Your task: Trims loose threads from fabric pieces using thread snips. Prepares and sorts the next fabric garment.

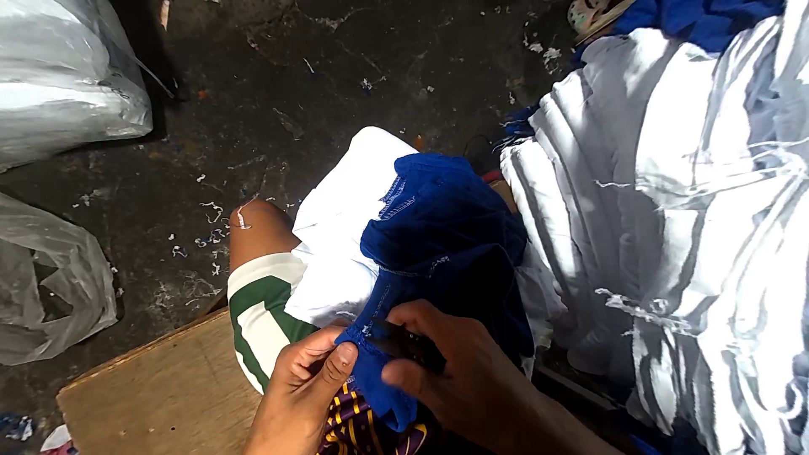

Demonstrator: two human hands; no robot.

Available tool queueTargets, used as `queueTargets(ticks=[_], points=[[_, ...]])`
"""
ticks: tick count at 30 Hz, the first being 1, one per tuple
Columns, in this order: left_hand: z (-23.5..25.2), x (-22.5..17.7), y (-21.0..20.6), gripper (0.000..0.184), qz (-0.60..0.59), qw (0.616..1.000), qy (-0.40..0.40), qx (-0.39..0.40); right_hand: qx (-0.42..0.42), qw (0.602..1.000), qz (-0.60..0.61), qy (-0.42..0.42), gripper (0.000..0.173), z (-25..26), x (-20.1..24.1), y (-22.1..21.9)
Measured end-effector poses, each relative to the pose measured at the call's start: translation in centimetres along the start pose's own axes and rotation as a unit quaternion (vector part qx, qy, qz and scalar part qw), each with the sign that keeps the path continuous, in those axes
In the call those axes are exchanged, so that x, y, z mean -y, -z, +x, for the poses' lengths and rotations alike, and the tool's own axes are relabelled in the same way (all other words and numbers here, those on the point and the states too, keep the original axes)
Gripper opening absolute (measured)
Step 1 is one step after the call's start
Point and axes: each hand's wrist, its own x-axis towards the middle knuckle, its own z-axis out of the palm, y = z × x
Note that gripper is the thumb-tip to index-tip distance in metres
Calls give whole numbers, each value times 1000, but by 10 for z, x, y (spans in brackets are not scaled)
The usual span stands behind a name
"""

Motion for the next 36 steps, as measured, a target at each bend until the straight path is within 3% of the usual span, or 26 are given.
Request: queueTargets(ticks=[2, 5, 7, 9, 13, 18, 22, 25, 26, 28, 30, 32, 33, 34, 36], points=[[0, 0, 2, 25, 18, 1000, -7, 1, 0, 1000, -29, 5, 49, 0, 3, -4], [0, -5, -1, 21, 79, 996, -18, -34, -31, 997, -66, 27, 18, 0, 5, -12], [0, -11, -7, 26, 134, 988, -43, -61, -47, 996, -65, 38, 10, 1, 5, -15], [1, -17, -12, 43, 173, 981, -66, -51, -54, 995, -64, 52, 10, 1, 5, -17], [4, -18, -22, 14, 264, 955, -113, -78, -52, 994, -58, 81, 10, 1, 2, -16], [6, -21, -18, 19, 375, 906, -152, -122, -49, 993, -49, 91, 11, 1, 0, -14], [5, -38, 8, 21, 389, 897, -170, -122, -49, 994, -47, 86, 11, 2, 0, -15], [5, -56, 49, 16, 390, 869, -216, -216, -47, 995, -41, 82, 11, 2, 0, -14], [3, -63, 58, 30, 438, 843, -207, -233, -43, 995, -36, 79, 12, 2, 0, -12], [-4, -75, 58, 70, 521, 825, -122, -185, -30, 997, -28, 72, 12, 2, 0, -10], [-7, -71, 44, 76, 514, 849, -75, -93, -15, 997, -19, 70, 10, 6, 1, -9], [-5, -53, 23, 60, 473, 877, -80, -25, -9, 997, -10, 77, 8, 8, 1, -9], [-3, -43, 12, 44, 456, 884, -103, -17, -11, 997, -4, 76, 8, 8, 1, -10], [-2, -34, 3, 29, 440, 889, -125, -26, -17, 997, 0, 73, 8, 7, 1, -11], [1, -26, -10, 20, 419, 894, -146, -59, -40, 997, -5, 68, 17, 6, 0, -15]])
